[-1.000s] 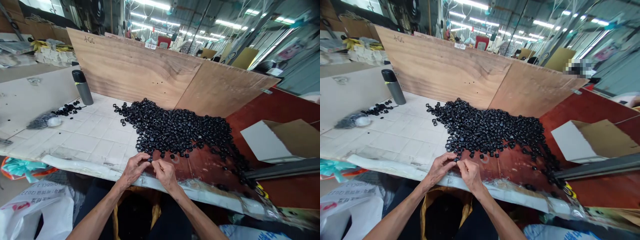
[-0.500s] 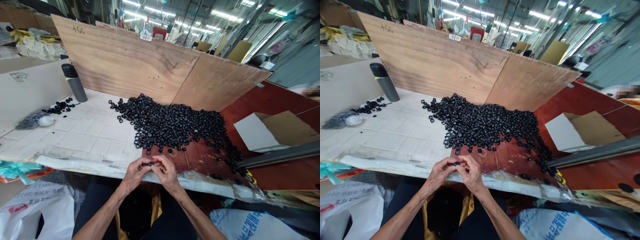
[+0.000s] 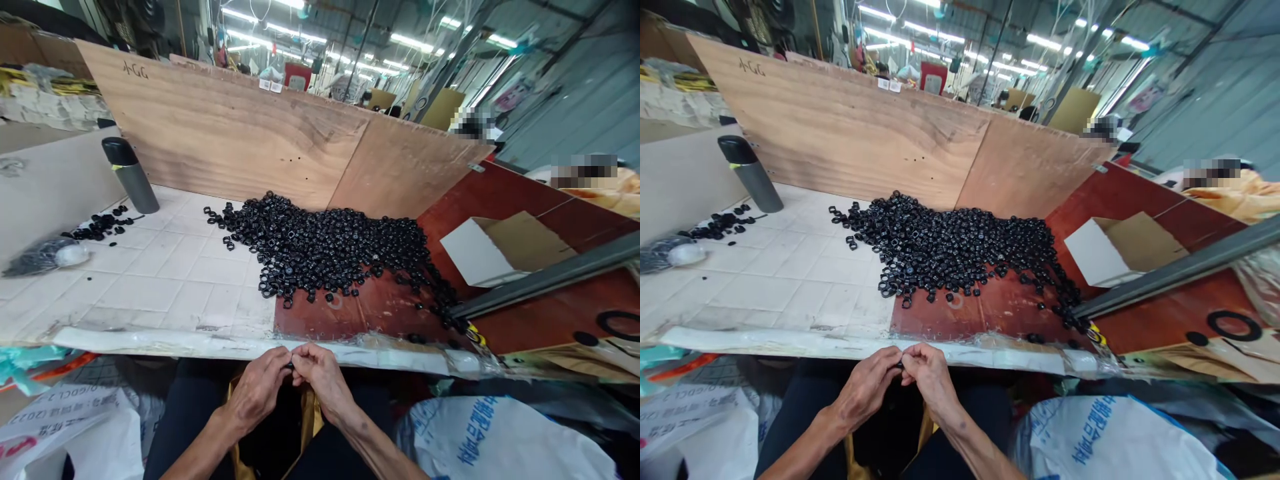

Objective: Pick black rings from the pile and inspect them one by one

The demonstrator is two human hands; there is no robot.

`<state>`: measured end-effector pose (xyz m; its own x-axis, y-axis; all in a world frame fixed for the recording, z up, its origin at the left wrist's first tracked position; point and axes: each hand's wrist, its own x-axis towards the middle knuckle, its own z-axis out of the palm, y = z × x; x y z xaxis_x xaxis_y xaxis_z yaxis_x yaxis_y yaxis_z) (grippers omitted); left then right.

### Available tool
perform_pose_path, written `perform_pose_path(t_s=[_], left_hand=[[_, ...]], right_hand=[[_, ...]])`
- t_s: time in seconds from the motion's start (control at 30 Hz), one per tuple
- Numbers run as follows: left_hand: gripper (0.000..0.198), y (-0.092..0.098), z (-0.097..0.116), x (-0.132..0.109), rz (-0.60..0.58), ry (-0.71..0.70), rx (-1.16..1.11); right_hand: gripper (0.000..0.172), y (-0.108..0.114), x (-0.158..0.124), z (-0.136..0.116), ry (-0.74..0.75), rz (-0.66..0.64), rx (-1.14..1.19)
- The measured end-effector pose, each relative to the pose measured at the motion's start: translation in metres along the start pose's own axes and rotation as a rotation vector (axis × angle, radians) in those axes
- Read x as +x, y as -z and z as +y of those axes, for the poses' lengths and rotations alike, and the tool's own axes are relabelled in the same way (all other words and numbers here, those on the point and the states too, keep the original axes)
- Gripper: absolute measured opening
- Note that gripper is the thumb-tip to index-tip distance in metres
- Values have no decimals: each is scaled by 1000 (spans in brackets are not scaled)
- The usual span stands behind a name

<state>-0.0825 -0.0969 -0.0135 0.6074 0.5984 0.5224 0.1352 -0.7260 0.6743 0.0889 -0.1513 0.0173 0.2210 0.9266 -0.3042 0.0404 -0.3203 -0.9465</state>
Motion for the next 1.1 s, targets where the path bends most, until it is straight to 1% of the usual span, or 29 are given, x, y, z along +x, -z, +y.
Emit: perform_pose_path(t_s=[0.03, 0.07, 0.1, 0.13, 0.17, 0.2, 0.23, 0.27, 0.3, 0.33, 0.4, 0.47, 0.53, 0.57, 0.63, 0.7, 0.77, 0.8, 0.87, 0.93, 0.97, 1.03, 1.1], left_hand=[[18, 5, 2, 4, -75, 28, 6], [10, 8, 4, 11, -135, 78, 14], [10, 11, 4, 20, -164, 148, 31], [17, 11, 3, 32, -137, 230, 68], [20, 10, 0, 45, -69, 295, 123], [19, 6, -5, 58, 10, 339, 187], [18, 1, -11, 71, 57, 372, 257], [22, -5, -18, 83, 65, 402, 338], [25, -10, -25, 92, 53, 420, 408], [24, -16, -31, 99, 31, 434, 459], [15, -23, -41, 105, -6, 435, 503], [9, -24, -47, 102, 1, 400, 483], [10, -23, -49, 97, 40, 339, 445], [11, -22, -49, 94, 58, 310, 426], [14, -20, -48, 91, 79, 282, 382], [17, -19, -47, 91, 80, 299, 328], [19, -19, -46, 91, 74, 325, 263], [20, -19, -46, 91, 75, 334, 225], [23, -18, -45, 91, 87, 348, 128], [25, -18, -45, 90, 111, 362, 0], [26, -18, -45, 89, 121, 370, -72], [27, -18, -45, 88, 132, 381, -214], [24, -17, -45, 87, 141, 379, -324]], right_hand=[[26, 7, 5, 0, 24, -2, -100], [26, 16, 12, -2, 80, 29, -231], [25, 24, 22, -4, 185, 121, -377], [20, 32, 34, -6, 312, 258, -501], [16, 39, 46, -8, 402, 374, -595], [15, 44, 59, -10, 466, 446, -675], [17, 46, 71, -11, 516, 463, -758], [20, 47, 82, -12, 538, 473, -838], [21, 45, 92, -11, 542, 473, -907], [20, 43, 99, -9, 536, 471, -962], [12, 37, 109, -4, 520, 488, -1004], [13, 34, 113, 1, 538, 509, -944], [15, 34, 112, 4, 578, 508, -784], [16, 34, 111, 4, 580, 486, -670], [20, 35, 105, 2, 509, 372, -408], [25, 34, 98, -1, 400, 232, -177], [26, 31, 92, -5, 378, 152, -60], [26, 29, 90, -5, 402, 141, -50], [29, 25, 87, -5, 439, 159, -64], [35, 22, 86, -3, 414, 195, -68], [35, 21, 86, -3, 393, 219, -71], [29, 20, 83, -2, 382, 251, -101], [23, 21, 80, -4, 436, 241, -149]])
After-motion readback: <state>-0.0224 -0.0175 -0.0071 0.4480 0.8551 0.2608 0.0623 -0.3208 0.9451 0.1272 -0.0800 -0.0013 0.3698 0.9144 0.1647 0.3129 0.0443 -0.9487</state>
